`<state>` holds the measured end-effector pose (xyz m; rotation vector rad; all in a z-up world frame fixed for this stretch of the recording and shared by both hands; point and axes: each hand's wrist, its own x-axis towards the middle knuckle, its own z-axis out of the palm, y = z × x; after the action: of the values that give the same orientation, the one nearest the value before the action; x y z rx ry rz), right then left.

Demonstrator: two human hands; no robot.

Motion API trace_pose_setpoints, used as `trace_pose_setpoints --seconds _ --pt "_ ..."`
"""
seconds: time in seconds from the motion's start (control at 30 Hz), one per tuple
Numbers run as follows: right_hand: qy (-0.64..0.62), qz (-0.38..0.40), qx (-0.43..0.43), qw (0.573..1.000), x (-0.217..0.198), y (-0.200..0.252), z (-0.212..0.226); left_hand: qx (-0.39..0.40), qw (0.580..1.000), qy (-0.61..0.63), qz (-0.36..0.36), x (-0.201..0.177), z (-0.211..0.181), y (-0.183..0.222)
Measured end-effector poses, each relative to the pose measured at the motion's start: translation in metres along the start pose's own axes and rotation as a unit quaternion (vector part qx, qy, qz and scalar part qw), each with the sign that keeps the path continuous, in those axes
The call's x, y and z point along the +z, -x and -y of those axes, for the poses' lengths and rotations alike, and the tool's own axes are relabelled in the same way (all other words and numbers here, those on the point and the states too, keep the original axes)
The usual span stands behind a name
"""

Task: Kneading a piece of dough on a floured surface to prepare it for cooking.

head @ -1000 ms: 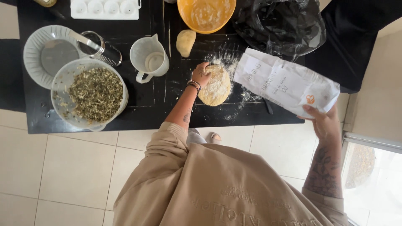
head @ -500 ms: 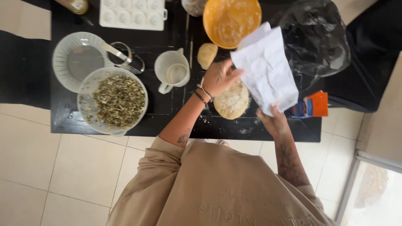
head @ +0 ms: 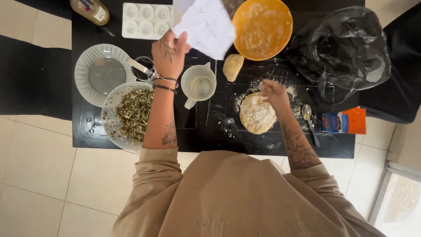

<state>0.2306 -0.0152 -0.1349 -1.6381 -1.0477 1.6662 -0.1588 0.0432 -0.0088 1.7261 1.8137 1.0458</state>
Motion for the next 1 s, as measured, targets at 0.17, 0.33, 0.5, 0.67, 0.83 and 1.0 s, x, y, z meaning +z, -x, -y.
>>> trace_pose_setpoints --seconds 0.17,0.33,0.5,0.67,0.83,1.0 --pt "0.425 -0.003 -0.141 0.894 0.028 -0.033 -0.030 -0.008 0.995 -0.053 -0.086 0.013 0.043 0.005" --pt "0.553 0.002 -0.198 0.809 0.064 -0.078 -0.045 -0.064 0.994 -0.053 -0.074 0.032 0.072 0.016" --pt "0.574 0.007 -0.169 0.801 0.079 -0.084 -0.042 -0.120 0.985 -0.053 -0.112 0.043 0.055 0.044" --pt "0.563 -0.003 -0.176 0.807 0.080 -0.085 -0.042 0.017 0.966 0.019 -0.257 0.078 -0.023 0.094" --pt "0.568 0.017 -0.129 0.812 0.089 -0.079 -0.013 0.006 0.997 0.080 -0.015 0.145 -0.043 0.123" --pt "0.661 0.058 -0.069 0.745 0.093 -0.096 -0.010 -0.044 0.992 0.091 0.081 0.183 -0.015 0.140"
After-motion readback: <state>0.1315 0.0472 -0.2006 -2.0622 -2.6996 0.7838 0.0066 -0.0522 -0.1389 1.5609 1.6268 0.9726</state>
